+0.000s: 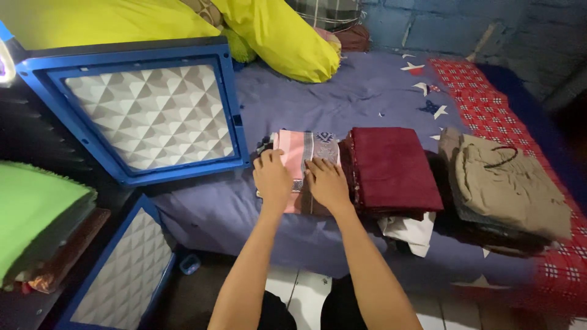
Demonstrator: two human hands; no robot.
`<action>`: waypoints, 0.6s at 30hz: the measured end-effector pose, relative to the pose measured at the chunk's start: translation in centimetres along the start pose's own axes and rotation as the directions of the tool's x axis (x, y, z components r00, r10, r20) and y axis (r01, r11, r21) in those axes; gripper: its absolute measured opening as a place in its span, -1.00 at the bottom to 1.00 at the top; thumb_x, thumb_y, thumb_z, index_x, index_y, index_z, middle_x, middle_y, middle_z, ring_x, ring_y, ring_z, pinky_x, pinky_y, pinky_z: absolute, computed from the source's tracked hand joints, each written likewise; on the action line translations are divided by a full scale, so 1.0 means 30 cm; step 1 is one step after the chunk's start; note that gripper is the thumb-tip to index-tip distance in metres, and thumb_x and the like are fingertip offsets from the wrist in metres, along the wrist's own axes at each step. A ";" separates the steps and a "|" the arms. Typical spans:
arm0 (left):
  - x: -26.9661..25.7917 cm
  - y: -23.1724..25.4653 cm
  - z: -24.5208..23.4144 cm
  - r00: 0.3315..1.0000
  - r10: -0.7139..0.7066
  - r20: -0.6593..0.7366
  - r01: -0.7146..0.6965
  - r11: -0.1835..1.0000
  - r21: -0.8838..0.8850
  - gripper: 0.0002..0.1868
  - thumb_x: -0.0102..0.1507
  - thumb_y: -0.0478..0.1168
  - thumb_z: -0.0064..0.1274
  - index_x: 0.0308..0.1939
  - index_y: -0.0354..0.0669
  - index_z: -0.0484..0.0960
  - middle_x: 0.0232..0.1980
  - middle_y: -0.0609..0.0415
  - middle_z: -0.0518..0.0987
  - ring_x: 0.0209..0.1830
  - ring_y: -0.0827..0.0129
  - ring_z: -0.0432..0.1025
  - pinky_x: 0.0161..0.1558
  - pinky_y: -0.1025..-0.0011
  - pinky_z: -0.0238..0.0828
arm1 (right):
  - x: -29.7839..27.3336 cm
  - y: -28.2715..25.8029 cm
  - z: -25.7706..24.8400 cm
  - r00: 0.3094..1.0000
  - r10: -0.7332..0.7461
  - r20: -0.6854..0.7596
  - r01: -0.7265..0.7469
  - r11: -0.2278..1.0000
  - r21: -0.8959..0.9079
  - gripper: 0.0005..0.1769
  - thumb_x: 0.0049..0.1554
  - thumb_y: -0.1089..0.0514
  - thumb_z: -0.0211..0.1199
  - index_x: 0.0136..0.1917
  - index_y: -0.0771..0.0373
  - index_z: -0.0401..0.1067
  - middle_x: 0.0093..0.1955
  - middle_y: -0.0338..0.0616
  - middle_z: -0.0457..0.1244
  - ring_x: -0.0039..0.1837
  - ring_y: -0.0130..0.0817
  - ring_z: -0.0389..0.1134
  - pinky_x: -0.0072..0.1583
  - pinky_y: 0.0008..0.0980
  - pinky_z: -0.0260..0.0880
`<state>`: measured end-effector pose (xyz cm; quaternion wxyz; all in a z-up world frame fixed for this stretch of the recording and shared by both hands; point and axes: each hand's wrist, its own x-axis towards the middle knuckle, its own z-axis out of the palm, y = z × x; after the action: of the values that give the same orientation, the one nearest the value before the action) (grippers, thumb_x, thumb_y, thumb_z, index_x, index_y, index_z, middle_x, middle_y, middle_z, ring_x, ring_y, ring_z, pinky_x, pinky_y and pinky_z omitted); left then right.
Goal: The person folds several pieces of clothing on a bed and places them into a blue storage cabinet. The person handles a green cloth, a patterned cloth, a black cloth, a pink patterned cloth, and a maroon cloth, folding each and stacking them inside the cabinet.
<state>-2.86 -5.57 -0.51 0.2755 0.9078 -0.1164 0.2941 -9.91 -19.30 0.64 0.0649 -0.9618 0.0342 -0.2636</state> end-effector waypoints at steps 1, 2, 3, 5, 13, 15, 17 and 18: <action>0.002 0.017 -0.029 1.000 -0.001 -0.003 0.001 1.000 0.001 -0.54 0.04 -0.28 0.23 0.01 0.14 0.54 0.05 0.14 0.48 0.10 0.06 0.43 -0.06 0.15 0.53 | 0.014 0.010 0.015 1.000 -0.003 -0.001 0.003 1.000 0.001 -0.57 0.29 -0.10 -0.02 0.28 -0.02 0.53 0.32 -0.13 0.35 0.40 -0.09 0.33 0.43 -0.02 0.17; 0.005 0.036 -0.057 0.995 0.103 -0.003 -0.102 0.995 0.014 -0.60 0.08 -0.29 0.19 0.00 0.11 0.58 0.10 0.16 0.49 0.24 0.12 0.32 0.06 0.14 0.44 | 0.027 0.022 0.030 0.999 0.021 0.050 -0.022 1.000 0.021 -0.58 0.26 -0.09 0.02 0.27 -0.05 0.54 0.31 -0.12 0.36 0.40 -0.08 0.33 0.41 0.01 0.19; 0.007 0.055 -0.083 0.979 0.205 -0.001 -0.205 0.978 0.027 -0.65 0.13 -0.30 0.15 0.00 0.08 0.62 0.14 0.17 0.49 0.39 0.17 0.22 0.18 0.14 0.35 | 0.041 0.034 0.045 0.994 0.044 0.103 -0.048 0.998 0.040 -0.59 0.23 -0.08 0.05 0.25 -0.07 0.55 0.30 -0.12 0.37 0.40 -0.08 0.34 0.39 0.03 0.21; 0.007 0.074 -0.051 0.956 0.294 -0.012 -0.293 0.956 0.019 -0.65 0.17 -0.22 0.07 0.05 0.00 0.64 0.20 0.10 0.53 0.42 0.16 0.24 0.25 0.14 0.27 | 0.047 0.050 0.064 1.000 0.014 0.020 -0.015 0.996 0.085 -0.64 0.18 -0.01 0.13 0.20 -0.04 0.58 0.22 -0.11 0.40 0.33 -0.09 0.38 0.33 -0.02 0.29; -0.028 0.025 0.148 0.934 0.333 -0.131 -0.321 0.941 0.103 -0.55 0.24 -0.04 -0.18 0.12 0.03 0.66 0.14 0.09 0.66 0.23 0.18 0.49 0.19 0.17 0.31 | 0.019 0.020 0.003 0.988 0.156 -0.005 -0.156 0.985 0.072 -0.60 0.29 0.02 0.02 0.32 -0.11 0.51 0.35 -0.18 0.35 0.43 -0.16 0.31 0.43 -0.01 0.20; -0.036 0.037 0.120 0.957 0.275 -0.088 -0.266 0.959 0.101 -0.55 0.28 -0.02 -0.20 0.11 -0.04 0.67 0.17 0.07 0.65 0.28 0.15 0.46 0.25 0.17 0.24 | 0.022 -0.005 -0.039 0.961 0.248 0.119 -0.256 0.965 0.059 -0.49 0.33 -0.11 -0.12 0.45 -0.09 0.39 0.49 -0.15 0.24 0.55 -0.10 0.19 0.51 0.18 0.01; -0.044 0.027 0.119 0.962 0.252 -0.110 -0.242 0.966 0.096 -0.55 0.28 -0.03 -0.18 0.11 -0.09 0.67 0.17 0.03 0.65 0.27 0.13 0.46 0.24 0.16 0.28 | 0.024 -0.003 -0.061 0.937 0.293 0.191 -0.311 0.947 0.075 -0.45 0.34 -0.13 -0.18 0.48 -0.04 0.36 0.55 -0.14 0.18 0.59 -0.12 0.11 0.54 0.18 -0.08; -0.044 0.028 0.120 0.963 0.233 -0.134 -0.223 0.971 0.087 -0.55 0.29 -0.05 -0.17 0.11 -0.13 0.67 0.17 -0.01 0.64 0.27 0.11 0.46 0.22 0.14 0.31 | 0.025 0.003 -0.076 0.905 0.338 0.257 -0.369 0.926 0.084 -0.41 0.35 -0.16 -0.23 0.50 0.02 0.32 0.60 -0.13 0.12 0.64 -0.13 0.04 0.58 0.18 -0.17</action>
<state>-2.55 -8.24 -3.38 0.2149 0.8742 -0.1894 0.3922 -10.42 -19.71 2.94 0.1782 -0.9578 0.1828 -0.1319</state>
